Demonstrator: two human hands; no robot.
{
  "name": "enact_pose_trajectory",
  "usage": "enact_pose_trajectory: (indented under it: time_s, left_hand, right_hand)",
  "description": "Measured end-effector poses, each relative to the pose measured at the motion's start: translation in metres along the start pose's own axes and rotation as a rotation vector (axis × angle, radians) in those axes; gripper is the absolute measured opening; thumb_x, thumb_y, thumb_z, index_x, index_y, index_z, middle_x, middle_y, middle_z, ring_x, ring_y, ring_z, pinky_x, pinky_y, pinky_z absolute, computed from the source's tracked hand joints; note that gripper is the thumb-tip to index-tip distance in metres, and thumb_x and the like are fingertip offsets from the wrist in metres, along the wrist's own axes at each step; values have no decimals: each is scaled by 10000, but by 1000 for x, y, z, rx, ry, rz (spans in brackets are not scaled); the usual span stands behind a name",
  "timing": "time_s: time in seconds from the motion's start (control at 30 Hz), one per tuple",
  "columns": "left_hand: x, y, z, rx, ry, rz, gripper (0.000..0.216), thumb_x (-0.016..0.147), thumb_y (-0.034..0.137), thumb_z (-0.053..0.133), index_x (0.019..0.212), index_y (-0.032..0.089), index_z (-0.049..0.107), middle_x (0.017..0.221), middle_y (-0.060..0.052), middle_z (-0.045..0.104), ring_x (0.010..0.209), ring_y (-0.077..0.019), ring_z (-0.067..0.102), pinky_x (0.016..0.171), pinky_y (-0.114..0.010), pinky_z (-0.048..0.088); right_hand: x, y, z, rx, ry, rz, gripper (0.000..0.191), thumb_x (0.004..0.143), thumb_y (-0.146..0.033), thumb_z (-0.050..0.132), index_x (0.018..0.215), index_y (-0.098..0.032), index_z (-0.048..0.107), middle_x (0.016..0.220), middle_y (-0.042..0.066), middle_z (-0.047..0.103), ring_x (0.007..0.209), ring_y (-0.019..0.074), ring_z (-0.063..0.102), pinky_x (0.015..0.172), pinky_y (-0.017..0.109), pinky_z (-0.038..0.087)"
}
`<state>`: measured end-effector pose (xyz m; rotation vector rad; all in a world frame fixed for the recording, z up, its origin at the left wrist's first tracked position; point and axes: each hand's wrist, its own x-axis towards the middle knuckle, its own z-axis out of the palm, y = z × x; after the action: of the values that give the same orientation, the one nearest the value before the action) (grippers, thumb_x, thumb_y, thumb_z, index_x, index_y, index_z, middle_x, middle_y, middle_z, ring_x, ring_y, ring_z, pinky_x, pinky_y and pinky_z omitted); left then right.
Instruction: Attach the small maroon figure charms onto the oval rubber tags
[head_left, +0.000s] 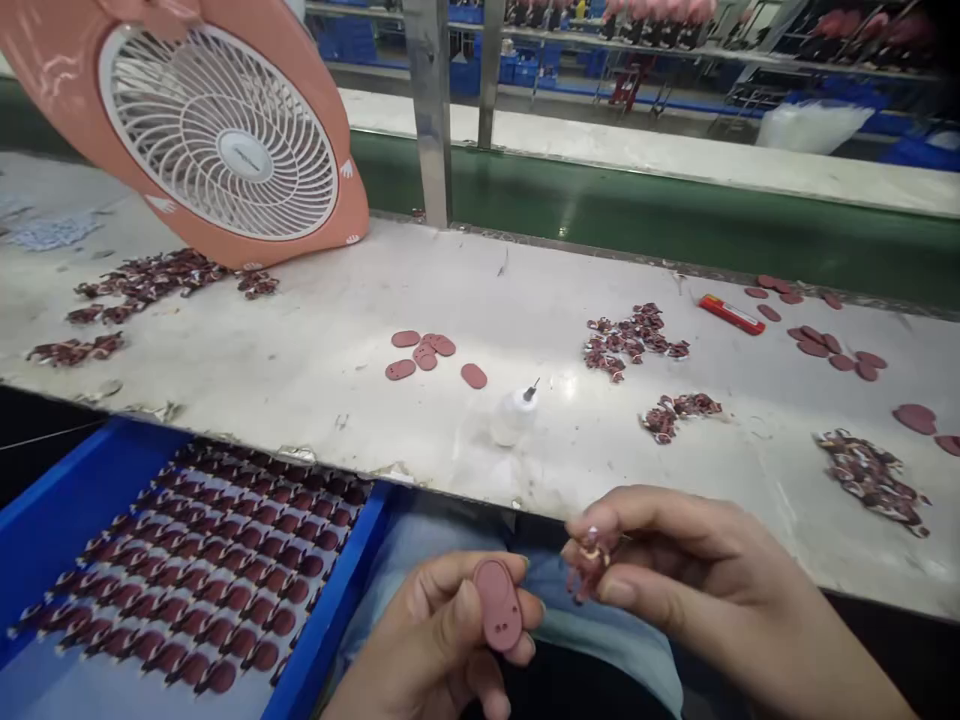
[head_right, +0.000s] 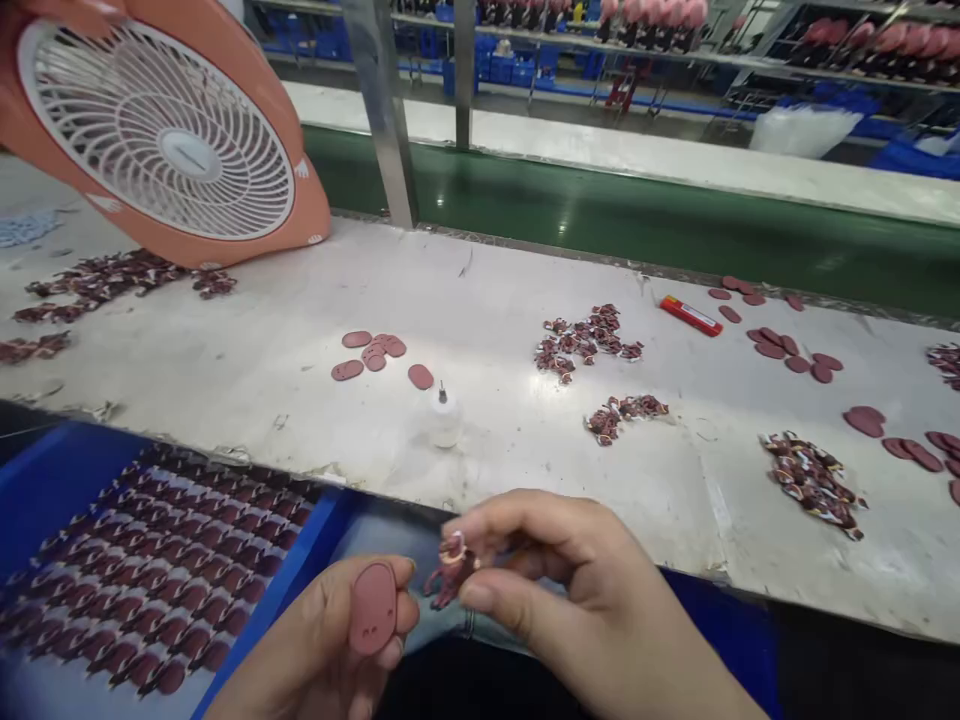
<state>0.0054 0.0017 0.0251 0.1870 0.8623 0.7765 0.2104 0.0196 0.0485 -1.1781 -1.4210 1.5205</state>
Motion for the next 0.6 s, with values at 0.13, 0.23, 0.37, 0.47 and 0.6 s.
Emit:
enact_pose_trajectory:
  time_s: [0.13,0.23,0.37,0.47,0.6]
  left_hand:
    - [0,-2,-4,-11,-75,0,354,614,447,847,793,146,793,677,-14,673,600,-81,612,439,-113,483]
    - [2,-3,-8,-35,-103,-7,322,631,433,841,717,131,771,652,-6,639,588,-76,597,437,-111,485]
    - [3,-6,-13,-43,-101,-12,307,648,427,834,650,133,747,610,-4,622,572,-79,601,451,-116,495]
    - [4,-8,-16,-46,-95,1,301,666,428,825,694,134,764,612,-9,643,561,-78,613,461,-118,508]
    - [4,-7,-15,-52,-70,-16,275,667,406,829,688,140,765,615,-6,667,559,-72,624,469,-116,516]
  right_hand:
    - [8,-8,16,-130,-42,-133,209,826,-155,752,953,-320,729,811,-55,730,702,85,677,657,115,550]
    - [11,-10,19,-197,-95,-178,245,814,-109,759,946,-313,727,804,-74,725,690,74,655,656,115,534]
    - [15,-10,22,-235,-143,-188,252,836,-99,738,982,-303,712,834,-71,725,732,86,668,693,152,533]
    - [14,-8,22,-269,-166,-196,253,850,-101,721,1002,-302,701,841,-63,730,729,96,678,687,169,538]
    - [13,-8,22,-330,-183,-223,218,855,-121,716,989,-293,696,816,-56,725,693,98,680,657,174,539]
